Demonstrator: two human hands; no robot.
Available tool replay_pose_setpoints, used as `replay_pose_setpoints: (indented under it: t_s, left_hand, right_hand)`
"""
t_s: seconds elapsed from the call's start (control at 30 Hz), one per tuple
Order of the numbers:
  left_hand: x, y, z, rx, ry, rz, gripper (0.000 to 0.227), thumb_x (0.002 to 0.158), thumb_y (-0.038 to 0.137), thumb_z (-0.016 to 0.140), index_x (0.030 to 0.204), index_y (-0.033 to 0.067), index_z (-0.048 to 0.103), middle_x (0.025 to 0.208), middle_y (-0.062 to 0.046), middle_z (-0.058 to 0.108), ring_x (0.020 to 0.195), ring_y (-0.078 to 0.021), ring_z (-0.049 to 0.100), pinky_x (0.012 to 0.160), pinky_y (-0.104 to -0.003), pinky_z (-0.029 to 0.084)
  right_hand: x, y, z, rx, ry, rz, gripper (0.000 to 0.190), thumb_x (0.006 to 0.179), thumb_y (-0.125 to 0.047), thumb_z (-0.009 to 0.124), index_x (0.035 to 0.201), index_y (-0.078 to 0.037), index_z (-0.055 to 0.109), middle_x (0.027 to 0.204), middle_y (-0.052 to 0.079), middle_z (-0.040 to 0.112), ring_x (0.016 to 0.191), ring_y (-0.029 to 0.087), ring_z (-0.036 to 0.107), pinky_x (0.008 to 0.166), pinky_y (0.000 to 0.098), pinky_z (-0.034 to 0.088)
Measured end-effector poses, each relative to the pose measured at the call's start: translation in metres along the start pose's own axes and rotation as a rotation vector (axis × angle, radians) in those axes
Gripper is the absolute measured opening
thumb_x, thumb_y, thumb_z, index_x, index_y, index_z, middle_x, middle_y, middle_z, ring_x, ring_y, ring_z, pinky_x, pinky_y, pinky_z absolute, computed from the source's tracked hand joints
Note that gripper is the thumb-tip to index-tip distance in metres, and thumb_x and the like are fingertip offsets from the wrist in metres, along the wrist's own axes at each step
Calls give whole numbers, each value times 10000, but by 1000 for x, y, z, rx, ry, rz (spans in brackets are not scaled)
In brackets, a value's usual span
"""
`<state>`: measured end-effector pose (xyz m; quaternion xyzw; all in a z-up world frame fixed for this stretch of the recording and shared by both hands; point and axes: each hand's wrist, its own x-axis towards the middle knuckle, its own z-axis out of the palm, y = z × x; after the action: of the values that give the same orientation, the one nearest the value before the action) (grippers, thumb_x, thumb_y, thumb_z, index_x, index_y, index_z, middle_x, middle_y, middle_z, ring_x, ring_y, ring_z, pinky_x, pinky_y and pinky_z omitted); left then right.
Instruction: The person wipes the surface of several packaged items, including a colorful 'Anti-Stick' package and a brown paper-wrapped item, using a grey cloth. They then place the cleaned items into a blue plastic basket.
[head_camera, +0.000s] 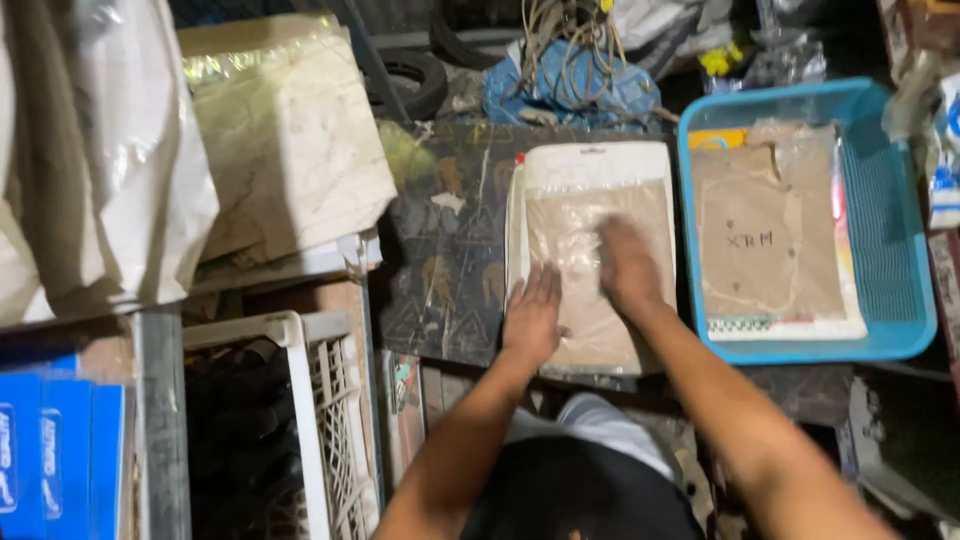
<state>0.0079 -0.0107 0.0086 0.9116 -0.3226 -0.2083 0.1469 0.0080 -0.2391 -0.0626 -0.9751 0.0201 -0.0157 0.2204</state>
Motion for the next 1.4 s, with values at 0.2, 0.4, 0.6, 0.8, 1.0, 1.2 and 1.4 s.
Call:
replay_pose_setpoints:
  t_s: [0.2, 0.4, 0.6, 0.8, 1.0, 1.2, 1.4]
  left_hand:
    - [12, 4, 24, -88, -126, 130, 764, 837, 283, 786, 1523, 188, 464, 1639, -89, 377, 1552, -409, 222, 1201, -554, 312]
    - [11, 11, 3, 48, -272, 144, 848, 846, 408, 774, 1568, 171, 398, 1687, -109, 262, 1559, -449, 141, 1206, -615, 286]
    - [22, 17, 36, 37, -140, 100, 596, 659, 421, 883, 1184, 189, 722, 1249, -77, 683, 1304, -399, 549, 1147, -707, 268]
    - [25, 27, 9, 25, -264, 35, 869, 761, 281, 878, 1510, 82, 486, 1659, -151, 321, 1540, -484, 173, 1194, -656, 261]
    - [29, 13, 25, -25, -154, 60, 726, 631, 404, 916, 1305, 267, 685, 1377, -4, 637, 1370, -388, 518, 1155, -637, 334]
    - [24, 33, -4, 55, -308, -36, 865, 755, 308, 883, 1513, 195, 483, 1671, -71, 315, 1551, -420, 189, 1199, -629, 259]
    - [21, 33, -14, 42, -292, -25, 842, 740, 320, 888, 1487, 195, 522, 1649, -63, 362, 1543, -406, 231, 1190, -605, 302]
  right_hand:
    - [-5, -40, -11, -107, 284, -41, 700, 882, -149, 715, 1483, 97, 453, 1492, 342, 457, 1435, 501, 372, 1232, 553, 250]
    - [7, 2, -13, -277, 61, 136, 535, 1053, -230, 507, 1554, -51, 455, 1621, 199, 411, 1550, 347, 270, 1234, 547, 166]
    - [39, -78, -18, 11, -349, 38, 725, 968, -247, 500, 1628, -116, 231, 1645, 223, 309, 1518, 422, 281, 1285, 487, 190]
    - [62, 2, -2, 73, 489, -148, 316, 935, -48, 513, 1147, -108, 739, 1226, 183, 705, 1246, 403, 605, 1122, 487, 431]
    - [34, -70, -1, -77, 80, -62, 461, 902, -171, 617, 1344, -46, 654, 1414, 252, 601, 1391, 399, 502, 1257, 459, 320]
    - [41, -40, -23, -172, -97, -25, 568, 1004, -313, 524, 1563, -236, 461, 1616, 35, 453, 1513, 310, 357, 1245, 529, 248]
    - [48, -46, -5, -126, 41, 169, 570, 973, -243, 544, 1535, -163, 493, 1641, 59, 412, 1538, 304, 297, 1248, 553, 219]
